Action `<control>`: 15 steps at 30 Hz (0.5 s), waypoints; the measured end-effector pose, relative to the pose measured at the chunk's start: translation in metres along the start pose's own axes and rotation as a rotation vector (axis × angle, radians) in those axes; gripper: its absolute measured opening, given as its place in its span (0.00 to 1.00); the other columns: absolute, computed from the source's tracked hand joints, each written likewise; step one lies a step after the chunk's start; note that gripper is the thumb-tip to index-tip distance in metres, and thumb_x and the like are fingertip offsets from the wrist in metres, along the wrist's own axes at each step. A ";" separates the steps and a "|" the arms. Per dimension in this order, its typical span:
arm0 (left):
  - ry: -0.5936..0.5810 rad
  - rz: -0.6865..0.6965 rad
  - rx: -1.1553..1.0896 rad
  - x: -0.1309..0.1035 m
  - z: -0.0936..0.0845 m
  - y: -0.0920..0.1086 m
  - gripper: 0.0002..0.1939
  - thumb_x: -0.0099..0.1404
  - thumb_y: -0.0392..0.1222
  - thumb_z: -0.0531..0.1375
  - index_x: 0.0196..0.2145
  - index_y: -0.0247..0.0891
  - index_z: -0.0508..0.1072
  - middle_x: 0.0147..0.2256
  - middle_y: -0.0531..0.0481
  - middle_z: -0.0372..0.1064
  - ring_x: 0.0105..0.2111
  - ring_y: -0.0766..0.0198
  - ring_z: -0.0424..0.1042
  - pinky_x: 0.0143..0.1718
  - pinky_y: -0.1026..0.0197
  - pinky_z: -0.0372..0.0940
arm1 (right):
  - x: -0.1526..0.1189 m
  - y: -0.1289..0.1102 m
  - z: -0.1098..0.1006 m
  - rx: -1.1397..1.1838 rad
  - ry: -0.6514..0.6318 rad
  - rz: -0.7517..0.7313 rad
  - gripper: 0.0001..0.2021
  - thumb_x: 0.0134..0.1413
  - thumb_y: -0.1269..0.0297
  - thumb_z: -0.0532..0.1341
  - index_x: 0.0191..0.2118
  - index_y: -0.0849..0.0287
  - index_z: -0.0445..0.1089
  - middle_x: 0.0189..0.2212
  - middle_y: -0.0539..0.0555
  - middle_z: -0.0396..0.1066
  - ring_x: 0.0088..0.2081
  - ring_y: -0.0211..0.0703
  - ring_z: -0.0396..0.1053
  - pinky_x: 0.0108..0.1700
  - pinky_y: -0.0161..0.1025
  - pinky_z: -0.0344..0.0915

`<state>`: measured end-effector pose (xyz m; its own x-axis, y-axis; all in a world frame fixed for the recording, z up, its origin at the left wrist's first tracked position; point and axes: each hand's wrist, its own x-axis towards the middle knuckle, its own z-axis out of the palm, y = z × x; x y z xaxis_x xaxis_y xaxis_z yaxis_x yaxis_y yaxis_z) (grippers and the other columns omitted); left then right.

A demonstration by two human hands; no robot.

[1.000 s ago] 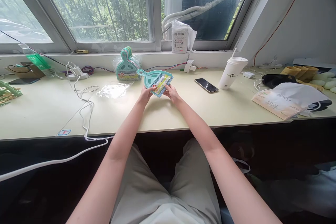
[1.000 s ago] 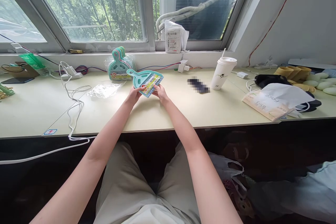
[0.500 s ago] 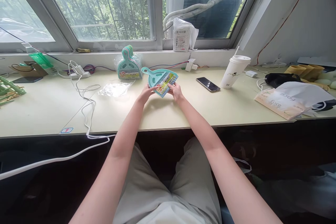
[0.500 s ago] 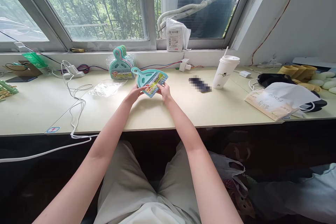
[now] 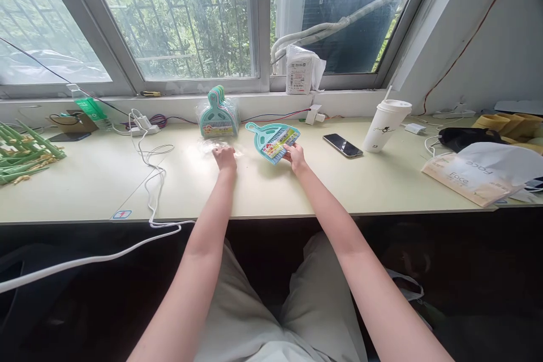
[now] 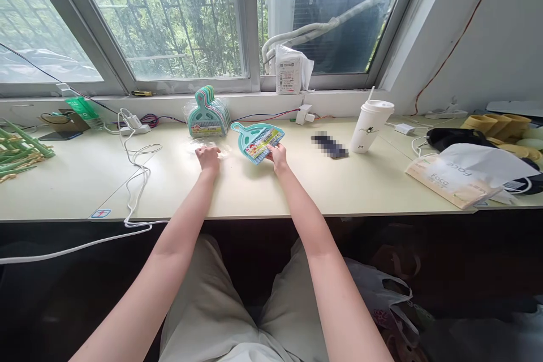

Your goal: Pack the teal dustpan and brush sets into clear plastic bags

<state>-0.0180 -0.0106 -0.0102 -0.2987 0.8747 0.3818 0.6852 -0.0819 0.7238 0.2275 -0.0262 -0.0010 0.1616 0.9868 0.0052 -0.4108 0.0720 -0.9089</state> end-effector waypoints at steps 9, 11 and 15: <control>0.067 0.154 0.479 -0.006 -0.002 0.012 0.15 0.62 0.27 0.51 0.33 0.32 0.78 0.35 0.38 0.75 0.52 0.50 0.63 0.64 0.34 0.32 | 0.004 -0.001 -0.005 -0.018 -0.004 0.056 0.07 0.57 0.77 0.57 0.38 0.60 0.68 0.32 0.51 0.77 0.29 0.38 0.75 0.36 0.38 0.77; 0.049 0.170 0.463 -0.006 0.001 0.012 0.15 0.64 0.31 0.52 0.41 0.35 0.78 0.42 0.38 0.76 0.54 0.48 0.64 0.65 0.35 0.34 | 0.006 0.000 -0.006 -0.039 -0.031 0.082 0.07 0.56 0.78 0.57 0.38 0.61 0.68 0.32 0.51 0.77 0.29 0.38 0.75 0.36 0.38 0.77; -0.135 0.161 0.471 -0.004 0.006 0.010 0.19 0.61 0.41 0.59 0.49 0.39 0.76 0.52 0.37 0.72 0.60 0.42 0.60 0.64 0.38 0.44 | 0.011 -0.002 -0.011 -0.077 -0.112 0.153 0.07 0.55 0.78 0.58 0.38 0.62 0.70 0.31 0.53 0.77 0.30 0.39 0.76 0.37 0.39 0.76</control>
<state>-0.0063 -0.0119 -0.0077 -0.0980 0.9249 0.3673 0.9497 -0.0235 0.3124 0.2399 -0.0173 -0.0042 0.0003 0.9957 -0.0929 -0.3528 -0.0868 -0.9317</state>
